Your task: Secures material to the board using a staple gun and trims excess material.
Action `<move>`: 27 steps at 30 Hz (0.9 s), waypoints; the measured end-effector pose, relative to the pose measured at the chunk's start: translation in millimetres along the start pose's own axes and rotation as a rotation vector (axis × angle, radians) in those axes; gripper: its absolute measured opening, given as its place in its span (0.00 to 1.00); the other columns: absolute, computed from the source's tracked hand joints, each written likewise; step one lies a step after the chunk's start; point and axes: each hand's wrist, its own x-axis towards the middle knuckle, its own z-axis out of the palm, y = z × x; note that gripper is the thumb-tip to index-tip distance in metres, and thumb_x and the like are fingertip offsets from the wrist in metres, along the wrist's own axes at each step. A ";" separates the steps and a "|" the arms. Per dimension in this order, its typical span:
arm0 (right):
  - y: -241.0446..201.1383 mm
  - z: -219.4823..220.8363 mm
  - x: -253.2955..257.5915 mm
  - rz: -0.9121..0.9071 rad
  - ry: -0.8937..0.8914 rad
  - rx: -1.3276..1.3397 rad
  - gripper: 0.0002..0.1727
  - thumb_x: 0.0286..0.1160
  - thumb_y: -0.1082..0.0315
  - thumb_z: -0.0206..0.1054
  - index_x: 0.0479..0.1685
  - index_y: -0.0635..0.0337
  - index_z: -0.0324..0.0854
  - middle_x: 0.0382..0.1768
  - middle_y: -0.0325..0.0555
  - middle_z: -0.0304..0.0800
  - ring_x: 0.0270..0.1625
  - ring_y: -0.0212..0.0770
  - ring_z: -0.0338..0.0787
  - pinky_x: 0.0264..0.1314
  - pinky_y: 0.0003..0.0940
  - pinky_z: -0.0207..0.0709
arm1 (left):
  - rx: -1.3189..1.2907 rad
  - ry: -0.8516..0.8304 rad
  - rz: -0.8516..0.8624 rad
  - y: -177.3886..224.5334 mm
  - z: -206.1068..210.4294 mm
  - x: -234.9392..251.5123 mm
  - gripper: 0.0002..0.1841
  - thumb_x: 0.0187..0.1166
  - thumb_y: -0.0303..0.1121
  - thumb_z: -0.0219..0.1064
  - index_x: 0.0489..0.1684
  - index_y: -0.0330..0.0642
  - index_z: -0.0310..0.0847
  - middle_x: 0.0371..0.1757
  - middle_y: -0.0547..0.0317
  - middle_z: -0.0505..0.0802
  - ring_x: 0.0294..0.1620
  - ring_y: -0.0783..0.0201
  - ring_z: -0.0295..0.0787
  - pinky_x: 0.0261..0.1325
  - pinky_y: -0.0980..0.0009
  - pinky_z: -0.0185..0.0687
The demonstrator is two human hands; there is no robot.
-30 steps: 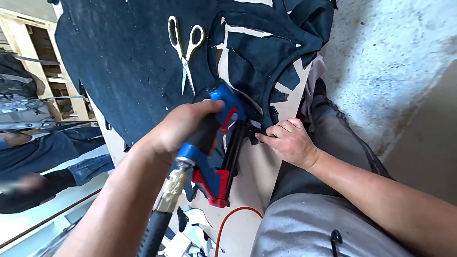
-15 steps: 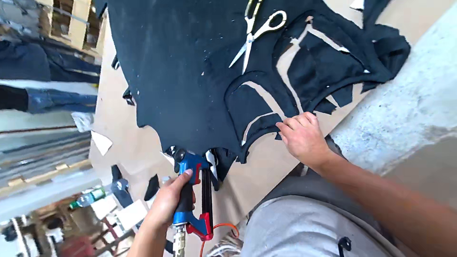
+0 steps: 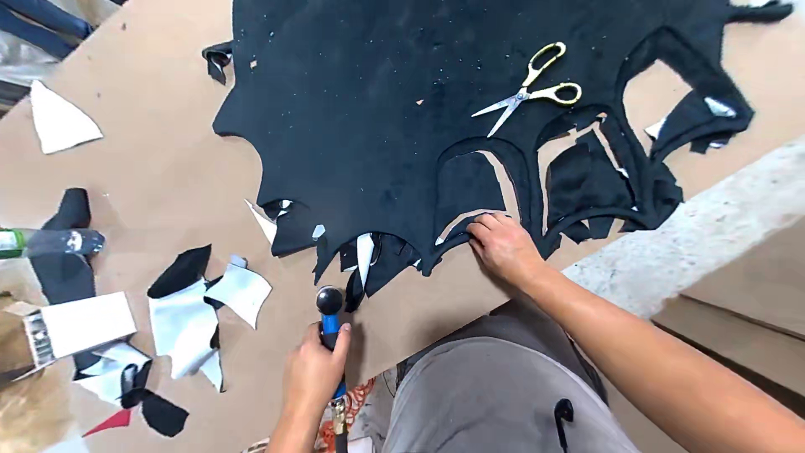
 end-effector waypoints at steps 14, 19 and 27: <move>10.7 -2.9 -0.3 -0.043 0.028 -0.042 0.12 0.82 0.60 0.67 0.49 0.58 0.89 0.52 0.49 0.92 0.62 0.51 0.90 0.64 0.46 0.85 | 0.010 0.005 -0.040 -2.1 25.8 16.2 0.39 0.69 0.64 0.72 0.64 0.34 0.80 0.37 0.43 0.94 0.41 0.42 0.95 0.45 0.38 0.87; 14.6 -7.0 3.2 -0.092 -0.007 -0.034 0.12 0.83 0.59 0.66 0.48 0.57 0.89 0.52 0.48 0.93 0.62 0.50 0.91 0.65 0.46 0.85 | 0.086 -0.032 -0.078 -2.2 37.2 19.7 0.44 0.65 0.66 0.76 0.69 0.36 0.78 0.42 0.42 0.95 0.46 0.41 0.96 0.50 0.38 0.88; 34.1 -47.0 -56.7 0.260 0.032 0.066 0.22 0.81 0.53 0.67 0.70 0.47 0.86 0.64 0.47 0.91 0.69 0.51 0.89 0.71 0.58 0.82 | -0.068 -0.182 -0.102 3.3 22.0 11.7 0.41 0.72 0.62 0.73 0.77 0.38 0.77 0.65 0.41 0.91 0.67 0.43 0.89 0.71 0.41 0.82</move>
